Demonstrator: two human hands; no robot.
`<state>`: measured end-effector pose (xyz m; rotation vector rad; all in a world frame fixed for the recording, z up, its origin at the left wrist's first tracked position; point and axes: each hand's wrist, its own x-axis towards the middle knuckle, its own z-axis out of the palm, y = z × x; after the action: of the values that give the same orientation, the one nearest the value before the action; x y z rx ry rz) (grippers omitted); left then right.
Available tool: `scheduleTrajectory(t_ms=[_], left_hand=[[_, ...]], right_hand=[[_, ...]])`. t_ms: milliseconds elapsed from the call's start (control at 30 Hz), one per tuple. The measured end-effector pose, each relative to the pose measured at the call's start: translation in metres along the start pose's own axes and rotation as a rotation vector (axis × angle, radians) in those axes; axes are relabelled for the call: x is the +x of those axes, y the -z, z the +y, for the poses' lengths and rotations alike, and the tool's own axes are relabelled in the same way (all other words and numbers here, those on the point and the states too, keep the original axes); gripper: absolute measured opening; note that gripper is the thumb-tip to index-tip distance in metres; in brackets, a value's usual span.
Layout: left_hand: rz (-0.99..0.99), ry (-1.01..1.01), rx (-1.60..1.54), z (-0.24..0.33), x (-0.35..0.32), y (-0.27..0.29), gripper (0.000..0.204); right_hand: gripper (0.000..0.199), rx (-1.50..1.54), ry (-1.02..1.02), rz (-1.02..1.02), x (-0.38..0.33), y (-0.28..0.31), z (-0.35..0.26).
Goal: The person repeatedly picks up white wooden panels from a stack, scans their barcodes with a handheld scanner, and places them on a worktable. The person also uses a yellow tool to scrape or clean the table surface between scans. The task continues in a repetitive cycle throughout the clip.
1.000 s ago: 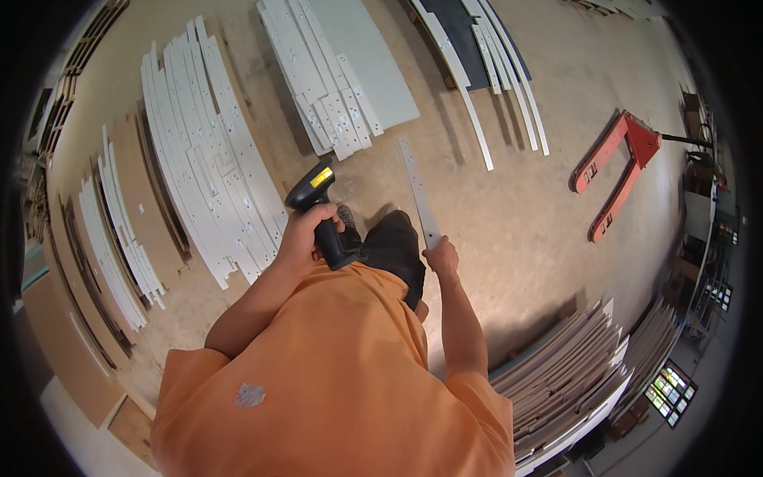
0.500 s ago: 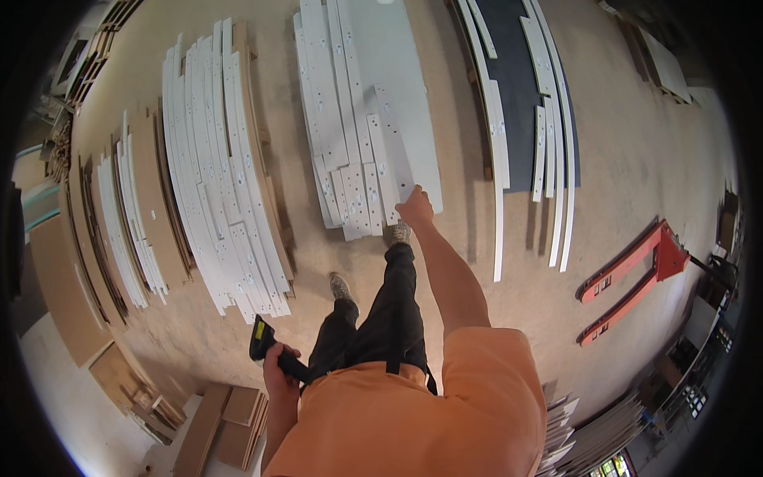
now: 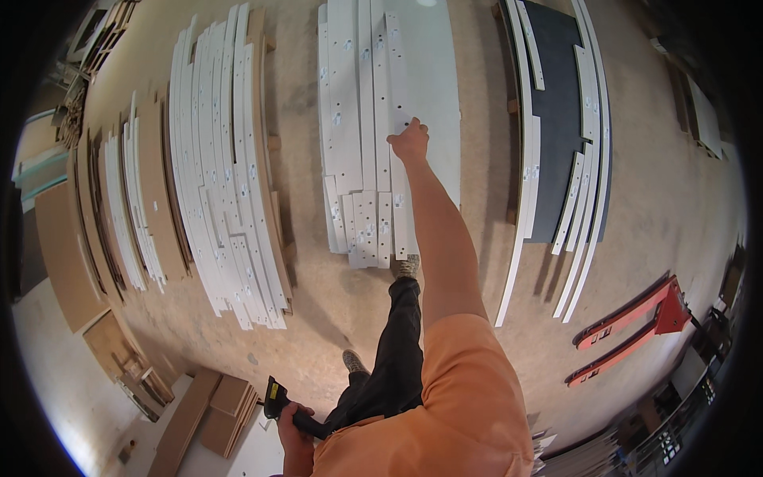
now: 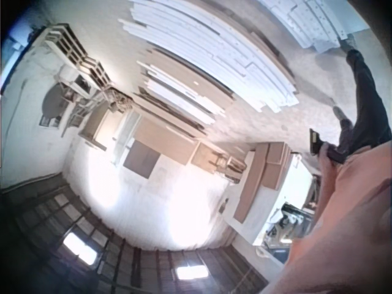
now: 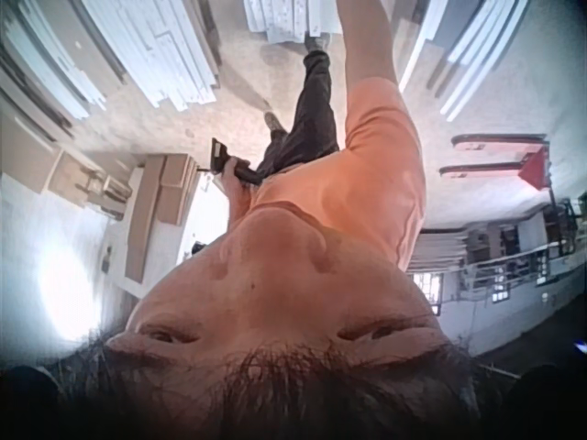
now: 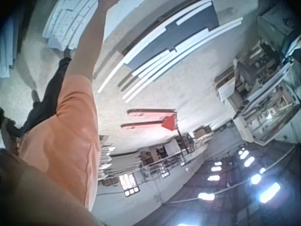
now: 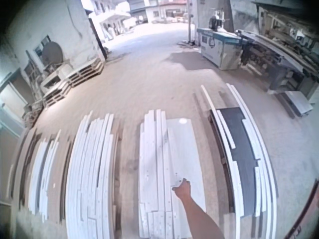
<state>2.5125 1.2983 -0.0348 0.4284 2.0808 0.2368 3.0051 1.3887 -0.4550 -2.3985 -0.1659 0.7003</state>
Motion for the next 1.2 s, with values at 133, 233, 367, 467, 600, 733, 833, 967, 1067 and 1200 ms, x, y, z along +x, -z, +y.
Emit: scheduleTrajectory(t_ms=[133, 233, 367, 467, 600, 733, 833, 967, 1067, 1200], left_hand=[[-0.08, -0.007, -0.012, 0.001, -0.004, -0.002, 0.017], [-0.118, -0.017, 0.083, 0.008, -0.004, 0.005, 0.017], [-0.33, -0.097, 0.012, 0.01, 0.003, 0.016, 0.019], [-0.471, -0.035, 0.109, 0.018, 0.011, 0.033, 0.021], [-0.656, -0.099, 0.134, 0.022, 0.028, 0.058, 0.023], [-0.838, -0.097, 0.288, 0.03, 0.058, 0.089, 0.023], [-0.945, -0.158, 0.319, 0.029, 0.076, 0.111, 0.026], [-1.143, -0.267, 0.566, 0.03, 0.09, 0.157, 0.028], [-1.283, -0.375, 0.763, 0.013, 0.09, 0.185, 0.026], [-1.36, -0.339, 1.053, -0.042, 0.079, 0.211, 0.028]], right_hand=[[0.067, 0.072, 0.178, 0.002, -0.042, -0.025, 0.027], [0.053, -0.116, 0.168, -0.25, -0.127, -0.051, 0.072], [0.039, -0.543, 0.267, -0.564, -0.273, -0.066, 0.149], [0.032, -0.491, 0.184, -0.785, -0.363, -0.055, 0.196], [0.031, -0.37, 0.003, -0.624, -0.435, -0.024, 0.219], [0.033, -0.259, -0.013, -0.238, -0.488, 0.018, 0.223], [0.033, 0.015, -0.157, 0.128, -0.543, 0.036, 0.228], [0.024, 0.473, -0.314, 0.445, -0.671, -0.006, 0.25], [0.026, 0.394, -0.61, 0.338, -0.787, -0.085, 0.273], [0.036, 0.25, -0.846, 0.122, -0.947, -0.181, 0.289]])
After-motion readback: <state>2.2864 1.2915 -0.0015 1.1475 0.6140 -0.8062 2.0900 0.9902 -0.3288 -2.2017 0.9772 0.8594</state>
